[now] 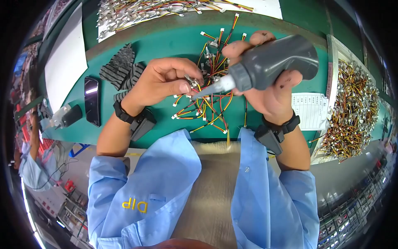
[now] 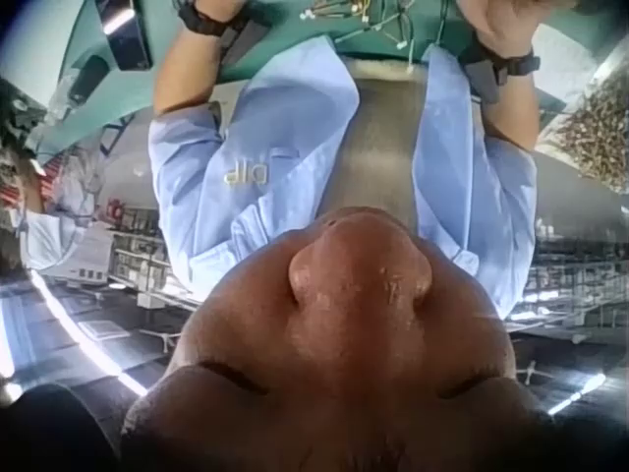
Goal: The person picks up a wire assembly from a pile, applies liquid from a squeeze bottle to the metal component, and places it onto a white board. This process is repeated for several assemblies, occasionally moving a cloth to reach more items.
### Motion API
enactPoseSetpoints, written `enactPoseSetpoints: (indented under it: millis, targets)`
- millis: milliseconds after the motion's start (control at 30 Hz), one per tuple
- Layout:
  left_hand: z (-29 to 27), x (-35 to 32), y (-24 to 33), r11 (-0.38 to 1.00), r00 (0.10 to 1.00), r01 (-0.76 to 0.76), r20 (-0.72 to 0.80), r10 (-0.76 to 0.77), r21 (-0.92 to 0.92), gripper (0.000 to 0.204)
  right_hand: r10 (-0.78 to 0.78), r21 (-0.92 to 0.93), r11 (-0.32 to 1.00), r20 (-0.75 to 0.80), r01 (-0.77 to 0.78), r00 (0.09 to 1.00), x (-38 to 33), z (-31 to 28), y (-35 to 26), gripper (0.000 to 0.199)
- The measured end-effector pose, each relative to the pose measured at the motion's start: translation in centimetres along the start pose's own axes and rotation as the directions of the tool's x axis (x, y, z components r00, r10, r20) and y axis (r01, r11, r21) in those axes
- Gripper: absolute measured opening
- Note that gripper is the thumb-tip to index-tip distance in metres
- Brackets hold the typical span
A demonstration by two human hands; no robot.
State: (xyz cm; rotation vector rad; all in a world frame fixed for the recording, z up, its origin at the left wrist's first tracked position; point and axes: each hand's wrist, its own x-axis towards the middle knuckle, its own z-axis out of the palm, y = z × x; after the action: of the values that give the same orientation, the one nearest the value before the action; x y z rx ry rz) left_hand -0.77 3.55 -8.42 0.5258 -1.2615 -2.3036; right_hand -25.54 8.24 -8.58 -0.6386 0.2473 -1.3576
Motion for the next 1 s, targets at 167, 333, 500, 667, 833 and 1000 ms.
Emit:
enactPoseSetpoints:
  millis: [167,333,500,667,833,1000]
  targets:
    - [-0.8,0.0,-0.7,0.998,0.998,0.051,-0.029,-0.051,-0.028,0.026,0.122,-0.114,0.987,0.049,-0.116,0.991,-0.1,1.5,1.3,0.08]
    - [-1.2,0.2,-0.8,0.992,0.995,0.079,-0.047,-0.084,-0.095,0.027,0.114,-0.222,0.971,0.083,-0.093,0.99,-0.2,1.3,1.4,0.077]
    - [-0.9,-0.1,-0.4,0.99,0.994,0.077,-0.07,-0.086,-0.118,0.026,0.134,-0.203,0.967,-0.098,-0.152,0.986,-0.3,0.8,-0.1,0.069]
    - [-1.0,0.3,-0.6,0.996,0.995,0.062,-0.076,-0.067,-0.06,0.025,-0.018,-0.367,0.927,-0.235,-0.072,0.972,-0.4,0.7,-0.2,0.074]
    - [-1.0,0.2,-0.7,0.996,0.994,0.086,-0.064,-0.086,-0.006,0.024,-0.083,-0.481,0.873,-0.305,-0.079,0.949,-0.5,1.4,0.5,0.075]
    - [-1.0,0.2,-0.6,0.997,0.995,0.083,-0.062,-0.083,-0.002,0.024,-0.111,-0.527,0.845,-0.33,-0.086,0.938,-0.5,1.3,0.7,0.074]
